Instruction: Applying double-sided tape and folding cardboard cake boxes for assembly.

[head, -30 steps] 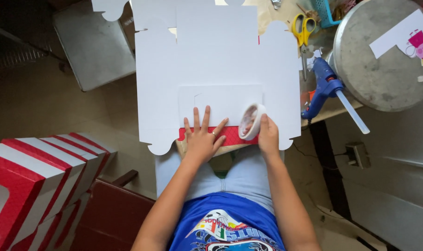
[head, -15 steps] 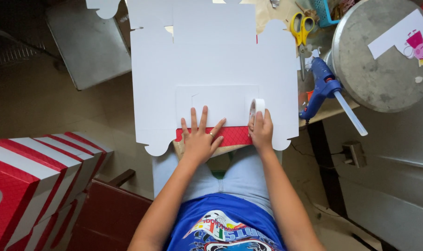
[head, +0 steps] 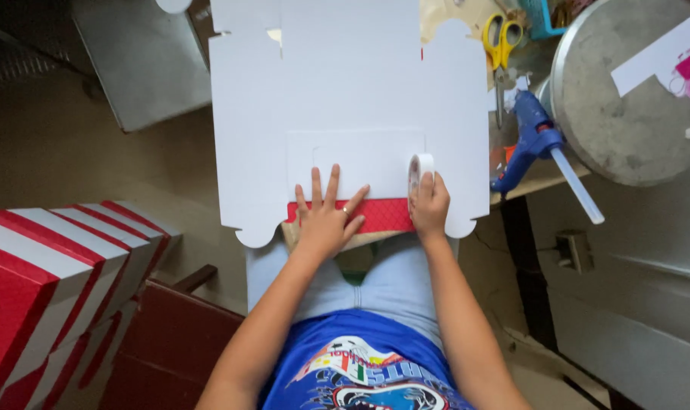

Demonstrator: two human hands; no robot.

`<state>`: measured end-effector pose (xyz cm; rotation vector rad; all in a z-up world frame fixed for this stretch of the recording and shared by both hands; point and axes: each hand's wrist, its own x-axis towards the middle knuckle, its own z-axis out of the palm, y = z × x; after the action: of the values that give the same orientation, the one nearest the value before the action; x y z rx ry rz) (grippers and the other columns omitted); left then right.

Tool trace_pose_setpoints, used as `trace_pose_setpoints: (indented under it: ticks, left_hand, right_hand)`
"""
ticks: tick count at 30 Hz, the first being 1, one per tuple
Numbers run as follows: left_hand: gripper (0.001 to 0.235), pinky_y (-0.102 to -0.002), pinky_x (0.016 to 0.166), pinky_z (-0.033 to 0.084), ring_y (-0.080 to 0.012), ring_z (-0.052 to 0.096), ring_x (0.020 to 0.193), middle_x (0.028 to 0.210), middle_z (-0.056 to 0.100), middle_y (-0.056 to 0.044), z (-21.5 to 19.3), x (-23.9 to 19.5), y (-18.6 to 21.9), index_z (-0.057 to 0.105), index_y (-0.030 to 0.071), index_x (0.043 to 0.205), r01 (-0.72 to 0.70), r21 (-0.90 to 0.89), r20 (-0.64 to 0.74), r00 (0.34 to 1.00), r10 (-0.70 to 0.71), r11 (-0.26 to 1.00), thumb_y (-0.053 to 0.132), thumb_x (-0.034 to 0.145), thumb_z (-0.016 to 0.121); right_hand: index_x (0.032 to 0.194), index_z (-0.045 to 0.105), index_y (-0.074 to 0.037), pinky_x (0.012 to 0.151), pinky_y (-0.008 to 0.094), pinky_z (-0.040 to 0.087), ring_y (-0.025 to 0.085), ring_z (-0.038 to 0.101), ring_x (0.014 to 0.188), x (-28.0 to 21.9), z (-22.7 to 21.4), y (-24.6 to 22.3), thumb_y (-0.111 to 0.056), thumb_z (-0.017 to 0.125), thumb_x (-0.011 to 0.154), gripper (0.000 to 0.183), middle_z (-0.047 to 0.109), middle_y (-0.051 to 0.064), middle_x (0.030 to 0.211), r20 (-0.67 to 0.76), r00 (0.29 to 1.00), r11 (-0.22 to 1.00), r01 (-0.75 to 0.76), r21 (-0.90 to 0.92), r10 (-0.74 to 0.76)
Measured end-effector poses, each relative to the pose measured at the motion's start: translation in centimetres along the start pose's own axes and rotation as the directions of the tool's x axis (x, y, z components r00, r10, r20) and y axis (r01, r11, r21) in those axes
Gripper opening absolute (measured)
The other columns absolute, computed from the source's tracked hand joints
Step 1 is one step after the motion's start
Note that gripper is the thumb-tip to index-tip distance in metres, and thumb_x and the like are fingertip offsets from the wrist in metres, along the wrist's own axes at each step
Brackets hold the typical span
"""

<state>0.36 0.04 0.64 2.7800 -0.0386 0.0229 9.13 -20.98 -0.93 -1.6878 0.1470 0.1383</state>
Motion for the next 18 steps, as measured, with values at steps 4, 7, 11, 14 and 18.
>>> trace_pose_setpoints:
  ticks: [4,7,11,14,18]
  left_hand:
    - [0.060,-0.078,0.114,0.006,-0.0480,-0.003,0.155,0.171,0.004,-0.016,0.0,0.0,-0.1,0.047,0.047,0.152,0.003,-0.011,-0.002,1.000,-0.003,1.000,0.055,0.094,0.061]
    - [0.060,-0.078,0.113,0.006,-0.0476,-0.003,0.155,0.171,0.004,-0.015,0.0,-0.4,-0.1,0.047,0.048,0.151,0.008,-0.022,-0.013,1.000,-0.008,1.000,0.055,0.094,0.061]
    - [0.060,-0.079,0.113,0.005,-0.0478,-0.004,0.155,0.171,0.003,-0.016,0.0,-0.3,-0.1,0.046,0.047,0.152,0.010,-0.010,-0.020,1.000,-0.011,1.000,0.055,0.094,0.061]
    - [0.061,-0.079,0.113,0.005,-0.0487,-0.004,0.154,0.171,0.003,-0.017,0.1,-0.4,-0.2,0.045,0.047,0.153,0.003,-0.003,-0.025,1.000,-0.003,1.000,0.054,0.094,0.061]
    - [0.061,-0.078,0.113,0.005,-0.0482,-0.004,0.155,0.171,0.003,-0.016,0.5,0.2,-0.1,0.045,0.047,0.152,0.002,-0.017,-0.039,0.999,-0.003,1.000,0.055,0.094,0.061]
  right_hand:
    - [0.094,0.053,-0.004,0.040,0.025,0.038,0.008,0.045,0.046,0.5,0.2,0.5,-0.038,0.043,0.111,0.040,0.047,-0.001,0.060,-0.029,1.000,0.999,0.000,-0.047,-0.001]
    - [0.093,0.055,-0.004,0.040,0.025,0.038,0.008,0.045,0.046,1.5,0.4,-1.4,-0.039,0.041,0.111,0.042,0.047,-0.001,0.060,-0.017,0.998,0.993,-0.063,-0.096,0.062]
    - [0.093,0.056,-0.004,0.038,0.026,0.035,0.008,0.042,0.045,2.1,0.2,-1.6,-0.040,0.041,0.111,0.042,0.046,-0.001,0.060,0.021,0.993,0.992,-0.118,-0.037,0.119]
    - [0.092,0.058,-0.005,0.037,0.027,0.032,0.010,0.041,0.042,3.3,-0.2,-1.1,-0.042,0.042,0.108,0.044,0.045,0.001,0.056,0.027,0.977,0.975,-0.209,-0.075,0.211]
    - [0.090,0.062,-0.004,0.041,0.026,0.038,0.009,0.048,0.045,5.1,-0.9,1.3,-0.046,0.045,0.111,0.050,0.052,0.001,0.058,-0.040,0.998,0.974,-0.063,-0.217,0.055]
